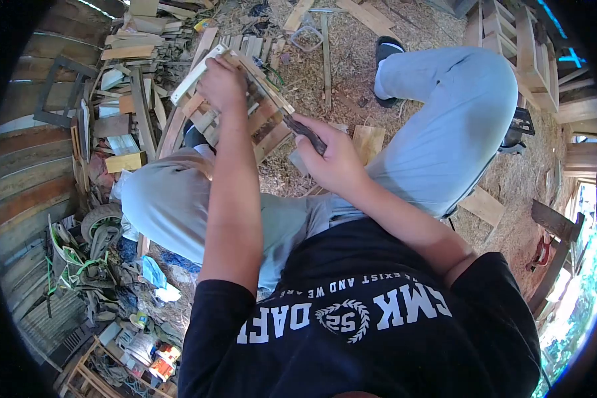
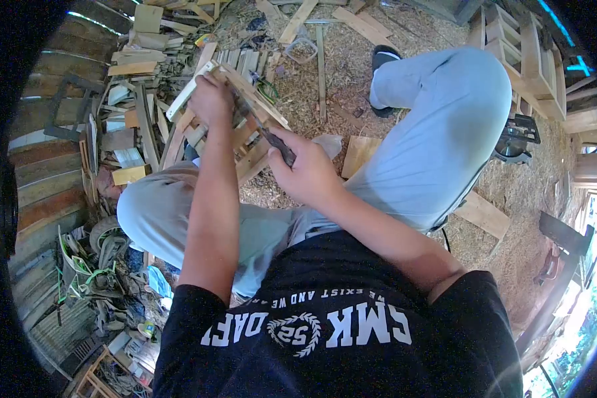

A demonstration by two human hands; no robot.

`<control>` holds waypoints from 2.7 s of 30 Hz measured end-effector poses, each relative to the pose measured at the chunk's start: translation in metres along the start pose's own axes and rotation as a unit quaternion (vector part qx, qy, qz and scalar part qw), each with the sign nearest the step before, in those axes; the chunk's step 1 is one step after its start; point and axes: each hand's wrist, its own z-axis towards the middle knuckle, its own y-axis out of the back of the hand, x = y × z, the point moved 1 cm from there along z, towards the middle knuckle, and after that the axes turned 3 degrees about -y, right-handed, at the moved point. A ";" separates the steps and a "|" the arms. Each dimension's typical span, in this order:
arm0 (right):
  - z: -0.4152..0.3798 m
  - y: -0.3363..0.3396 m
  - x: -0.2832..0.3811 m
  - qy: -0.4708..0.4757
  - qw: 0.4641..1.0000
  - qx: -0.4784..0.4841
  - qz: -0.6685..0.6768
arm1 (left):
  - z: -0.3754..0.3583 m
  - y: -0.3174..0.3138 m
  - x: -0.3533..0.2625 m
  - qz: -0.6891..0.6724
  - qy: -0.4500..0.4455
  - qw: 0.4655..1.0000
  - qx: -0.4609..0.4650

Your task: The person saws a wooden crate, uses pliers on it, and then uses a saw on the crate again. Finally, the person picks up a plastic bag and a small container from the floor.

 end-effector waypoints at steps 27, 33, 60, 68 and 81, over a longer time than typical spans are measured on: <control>0.010 -0.001 0.003 0.005 1.000 -0.019 -0.008 | -0.004 0.000 -0.004 -0.003 0.003 1.000 -0.017; -0.001 -0.003 -0.002 -0.002 1.000 -0.023 -0.019 | -0.003 0.003 -0.005 -0.028 0.005 1.000 -0.009; 0.002 0.004 0.004 0.036 0.999 -0.017 0.001 | -0.006 0.001 -0.001 0.001 -0.015 0.999 -0.040; 0.006 0.000 -0.006 -0.002 1.000 0.000 -0.017 | -0.006 0.006 -0.004 -0.004 -0.001 1.000 -0.017; -0.008 -0.003 0.006 0.006 0.995 0.006 -0.101 | -0.004 0.001 0.001 -0.007 -0.002 1.000 -0.030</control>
